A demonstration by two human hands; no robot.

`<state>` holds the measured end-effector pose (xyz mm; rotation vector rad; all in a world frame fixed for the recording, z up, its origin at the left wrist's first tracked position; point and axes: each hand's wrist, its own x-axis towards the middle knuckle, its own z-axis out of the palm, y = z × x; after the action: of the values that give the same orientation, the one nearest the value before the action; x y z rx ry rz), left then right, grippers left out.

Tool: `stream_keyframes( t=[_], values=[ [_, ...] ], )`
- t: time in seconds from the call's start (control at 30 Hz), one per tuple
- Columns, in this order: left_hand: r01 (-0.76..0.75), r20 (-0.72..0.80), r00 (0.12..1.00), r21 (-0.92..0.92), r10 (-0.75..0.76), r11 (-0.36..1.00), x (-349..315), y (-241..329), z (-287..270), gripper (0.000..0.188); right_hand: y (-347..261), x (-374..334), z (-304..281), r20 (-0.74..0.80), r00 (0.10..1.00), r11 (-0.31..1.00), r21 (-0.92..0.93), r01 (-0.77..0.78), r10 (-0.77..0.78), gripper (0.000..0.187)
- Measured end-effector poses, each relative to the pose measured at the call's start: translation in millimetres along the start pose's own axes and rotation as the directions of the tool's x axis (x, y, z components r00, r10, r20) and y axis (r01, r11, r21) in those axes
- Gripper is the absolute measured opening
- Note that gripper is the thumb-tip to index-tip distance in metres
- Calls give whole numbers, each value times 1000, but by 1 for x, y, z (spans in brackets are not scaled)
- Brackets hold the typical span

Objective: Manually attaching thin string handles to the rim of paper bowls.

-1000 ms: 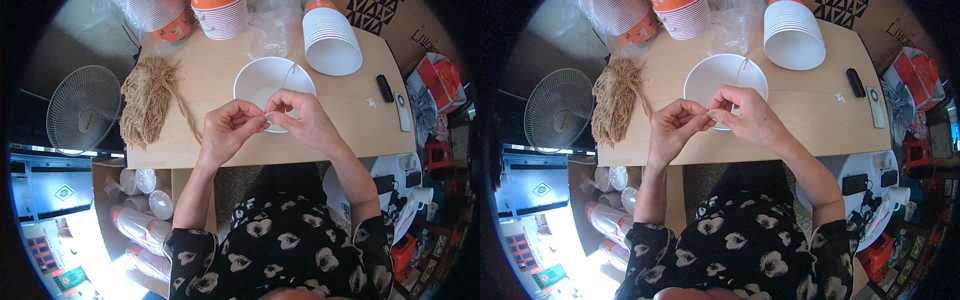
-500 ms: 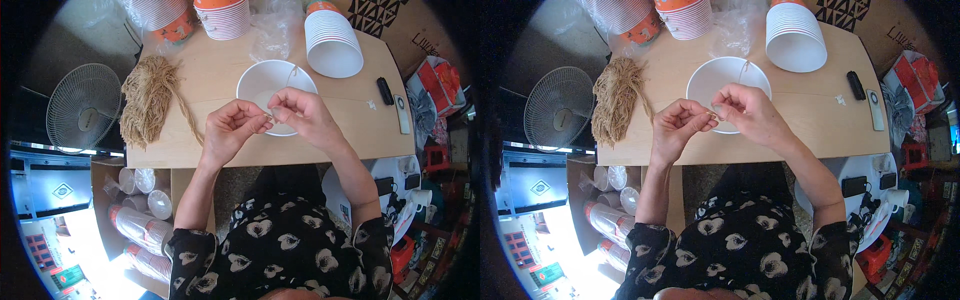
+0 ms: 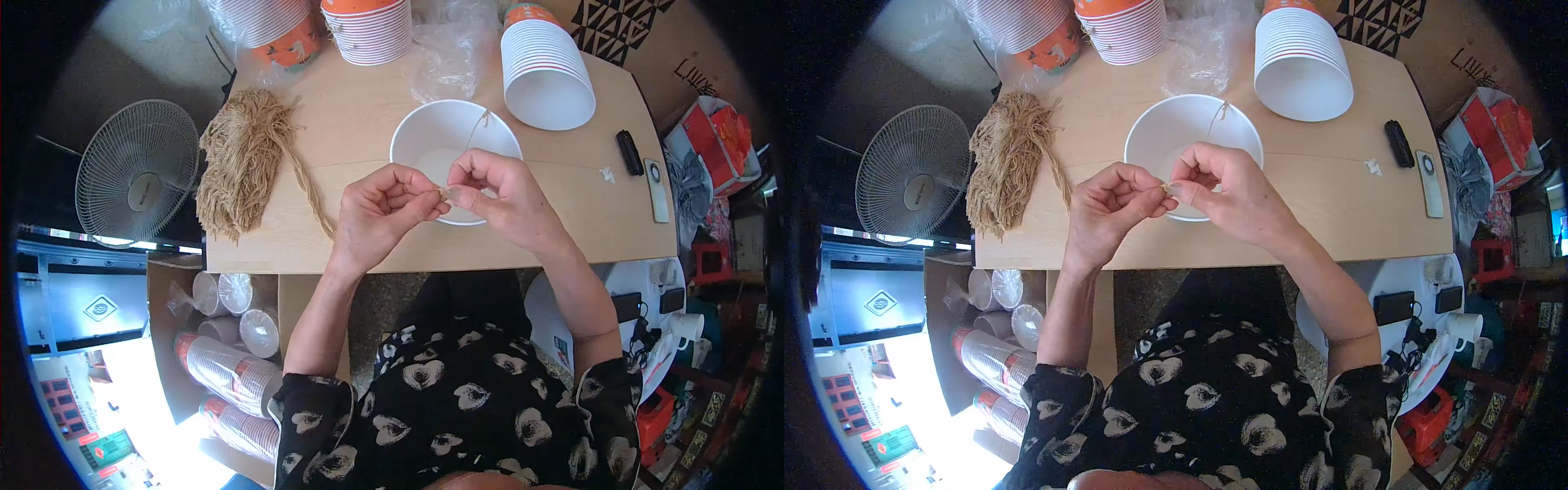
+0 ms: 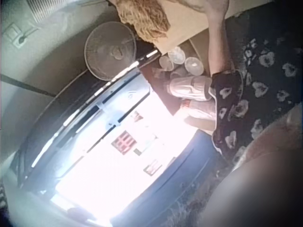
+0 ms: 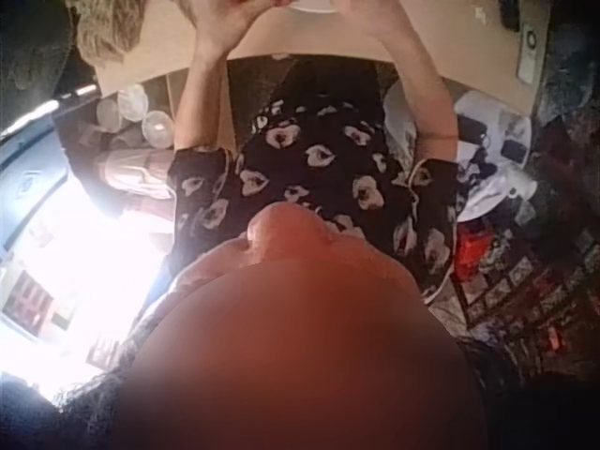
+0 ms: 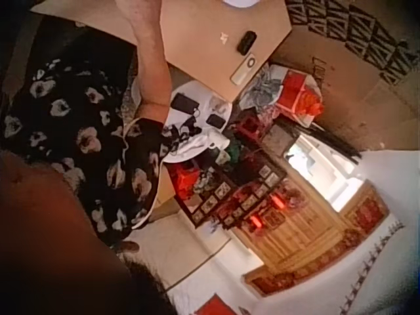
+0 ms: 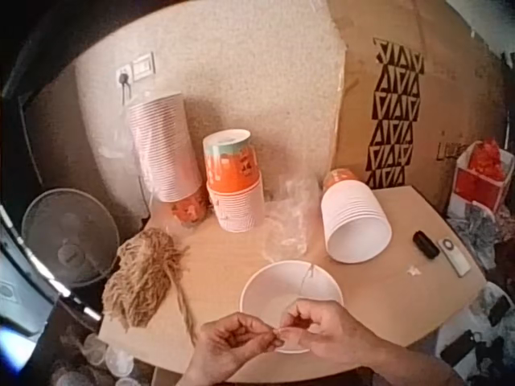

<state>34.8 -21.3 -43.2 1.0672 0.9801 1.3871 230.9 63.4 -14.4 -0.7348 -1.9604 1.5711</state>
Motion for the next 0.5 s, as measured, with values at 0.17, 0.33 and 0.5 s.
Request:
stream_keyframes(
  t=[0.17,0.33,0.5],
  values=[
    [-3,-4,1000,7,3,1000,0,1,0,13,-2,-1,-2,1,998,993,101,-58,58,8],
    [-17,9,1000,-26,17,1000,1,-2,-1,13,-1,2,-2,-9,999,979,199,-49,52,12],
    [-12,-4,1000,5,13,1000,0,0,-1,13,-7,3,0,12,1000,998,-53,28,-27,9]
  ],
)
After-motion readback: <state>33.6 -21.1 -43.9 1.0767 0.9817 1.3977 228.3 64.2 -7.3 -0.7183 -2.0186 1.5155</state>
